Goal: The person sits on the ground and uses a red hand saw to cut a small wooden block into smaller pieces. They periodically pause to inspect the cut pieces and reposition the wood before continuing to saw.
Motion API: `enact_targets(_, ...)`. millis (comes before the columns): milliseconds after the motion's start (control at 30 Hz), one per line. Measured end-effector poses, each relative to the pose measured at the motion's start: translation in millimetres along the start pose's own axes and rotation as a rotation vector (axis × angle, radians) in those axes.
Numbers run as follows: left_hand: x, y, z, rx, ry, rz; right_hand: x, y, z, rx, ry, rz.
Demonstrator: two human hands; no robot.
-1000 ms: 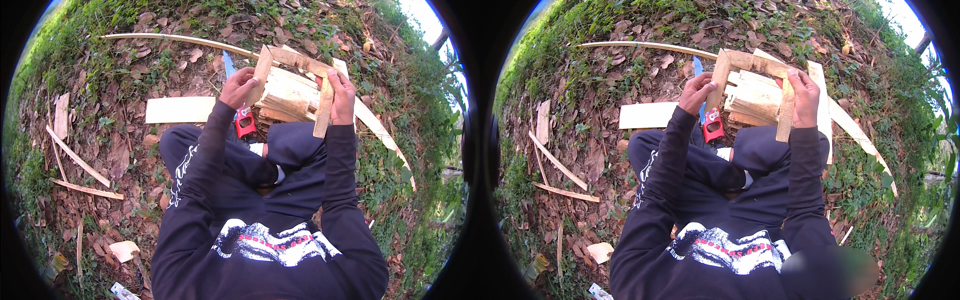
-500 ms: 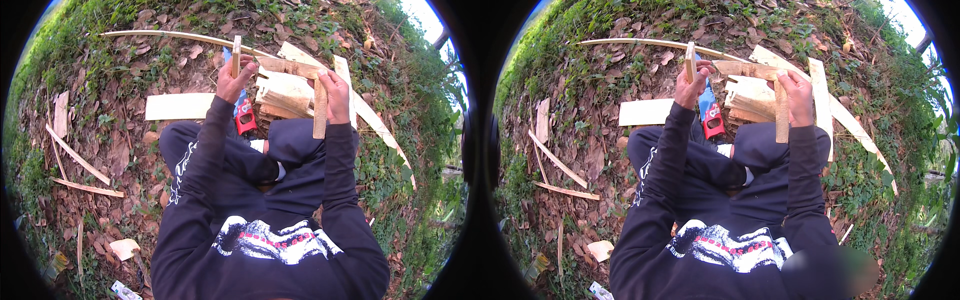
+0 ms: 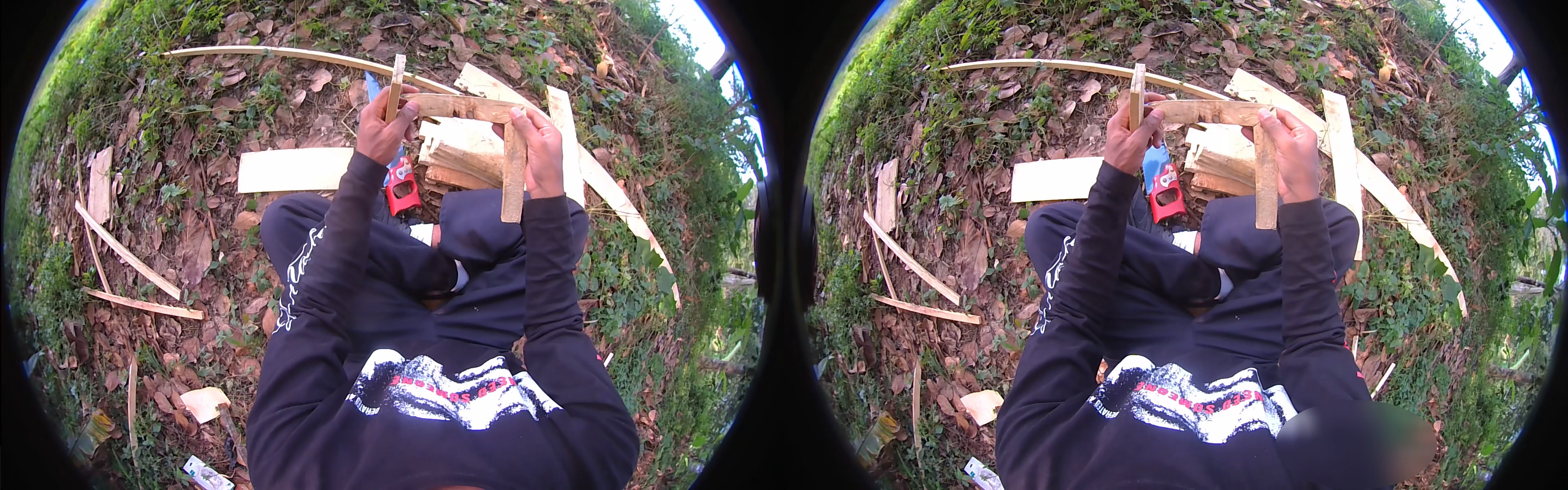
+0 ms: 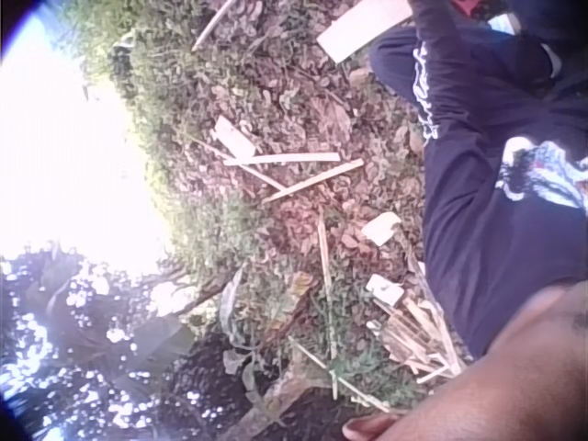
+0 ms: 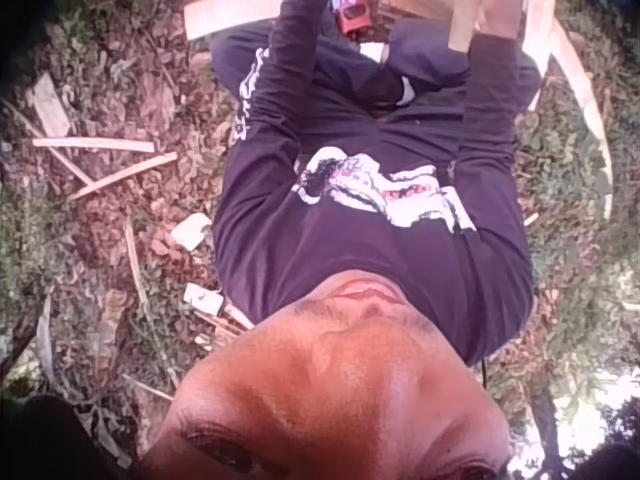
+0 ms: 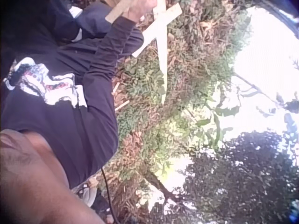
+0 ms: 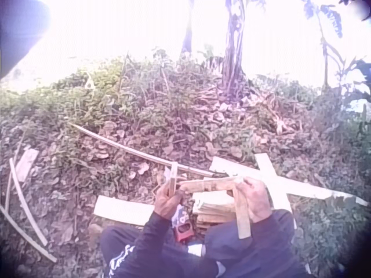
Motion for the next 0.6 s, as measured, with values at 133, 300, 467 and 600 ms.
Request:
enact_targets(133,0.3,-0.3,0.5,-0.015,-0.001,-0.024,1.5,0.5,0.1,0.000,-0.019,-0.003)
enact_targets(300,-2.8,1.7,1.1,-0.026,-0.001,-0.046,-2.5,-2.9,-2.4,-0.010,-0.023,-0.040)
enact_targets(467,-3.6,0.3,0.8,-0.020,0.015,-0.083,-4.4,-1.7,-1.8,-0.032,-0.017,-0.078)
enact_targets(600,-1.3,-1.1,0.4,-0.019,0.014,-0.088,-6.1,-5.1,-3.1,-0.032,-0.014,-0.086)
Point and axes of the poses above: each hand's wrist, its own z-axis away from the middle knuckle, its own y-axis out of the palm, x = y × z, the point moved 5 cm from there along -z, towards the middle knuckle, and after that the axes turned 7 degrees about z, right-handed, at the moved point
